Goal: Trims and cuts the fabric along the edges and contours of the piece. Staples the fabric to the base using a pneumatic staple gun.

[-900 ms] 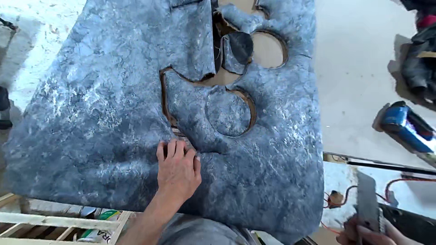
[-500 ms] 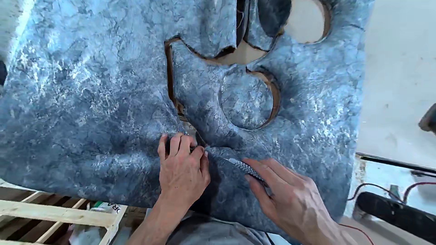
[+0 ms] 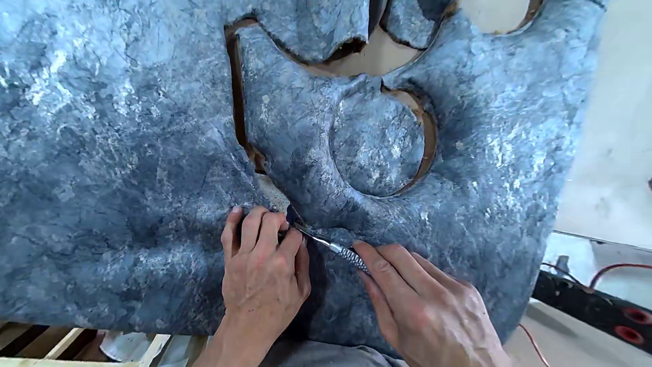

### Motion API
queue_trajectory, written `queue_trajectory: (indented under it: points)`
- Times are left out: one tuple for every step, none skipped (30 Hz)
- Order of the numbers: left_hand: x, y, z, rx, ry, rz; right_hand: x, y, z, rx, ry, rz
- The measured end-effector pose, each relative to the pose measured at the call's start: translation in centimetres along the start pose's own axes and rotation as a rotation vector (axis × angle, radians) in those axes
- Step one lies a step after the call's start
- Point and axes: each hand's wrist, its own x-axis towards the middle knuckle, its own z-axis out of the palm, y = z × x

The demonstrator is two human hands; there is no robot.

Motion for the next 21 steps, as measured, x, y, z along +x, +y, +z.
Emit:
queue_trajectory:
  points:
    - [0.0,0.0,0.0,-0.004,-0.002,0.005,0.3,-0.3,0.1,-0.02,0.004,0.001]
    - [0.0,-0.1,0.1,-0.006,-0.003,0.01,0.6,-0.6,0.2,-0.033,0.005,-0.002]
    - [0.0,-0.1,0.1,-0.01,-0.004,0.013,0.7,-0.6,0.1,-0.042,-0.008,-0.005]
    - [0.0,-0.2,0.0,-0.015,-0.006,0.017,0.7,-0.5,-0.3,-0.042,-0.034,-0.004]
    - [0.0,-0.2,0.0,-0.019,-0.009,0.02,0.6,-0.3,-1.0,-0.034,-0.072,0.001]
    - [0.0,-0.3,0.0,-0.022,-0.014,0.019,0.4,0.0,-1.8,-0.025,-0.114,0.003]
    - [0.0,-0.3,0.0,-0.024,-0.016,0.018,0.4,0.3,-2.3,-0.022,-0.14,-0.002]
    - [0.0,-0.4,0.0,-0.025,-0.014,0.018,0.4,0.5,-2.4,-0.026,-0.144,-0.012]
    - [0.0,-0.4,0.0,-0.027,-0.014,0.019,0.6,0.5,-2.1,-0.035,-0.127,-0.025]
    - [0.0,-0.4,0.0,-0.032,-0.014,0.023,0.8,0.5,-1.5,-0.045,-0.099,-0.034]
    - [0.0,-0.4,0.0,-0.037,-0.013,0.027,1.0,0.4,-0.9,-0.05,-0.077,-0.043]
    - [0.0,-0.4,0.0,-0.043,-0.013,0.029,1.2,0.4,-0.6,-0.051,-0.068,-0.048]
    - [0.0,-0.4,0.0,-0.047,-0.014,0.029,1.1,0.4,-0.6,-0.049,-0.075,-0.048]
    - [0.0,-0.5,0.0,-0.049,-0.015,0.029,1.1,0.5,-1.0,-0.043,-0.096,-0.047]
    - [0.0,-0.6,0.0,-0.05,-0.017,0.027,0.9,0.7,-1.6,-0.039,-0.123,-0.044]
    - [0.0,-0.6,0.0,-0.051,-0.016,0.028,0.8,0.8,-2.1,-0.04,-0.145,-0.044]
    - [0.0,-0.6,0.1,-0.053,-0.014,0.029,0.8,0.9,-2.3,-0.049,-0.153,-0.047]
    - [0.0,-0.6,0.1,-0.053,-0.013,0.029,0.9,0.9,-2.3,-0.066,-0.145,-0.055]
    - [0.0,-0.6,0.1,-0.058,-0.011,0.031,1.1,0.8,-2.0,-0.086,-0.13,-0.065]
    - [0.0,-0.6,0.1,-0.062,-0.009,0.035,1.4,0.7,-1.7,-0.098,-0.115,-0.075]
    - [-0.1,-0.7,0.1,-0.066,-0.007,0.038,1.5,0.8,-1.5,-0.106,-0.103,-0.084]
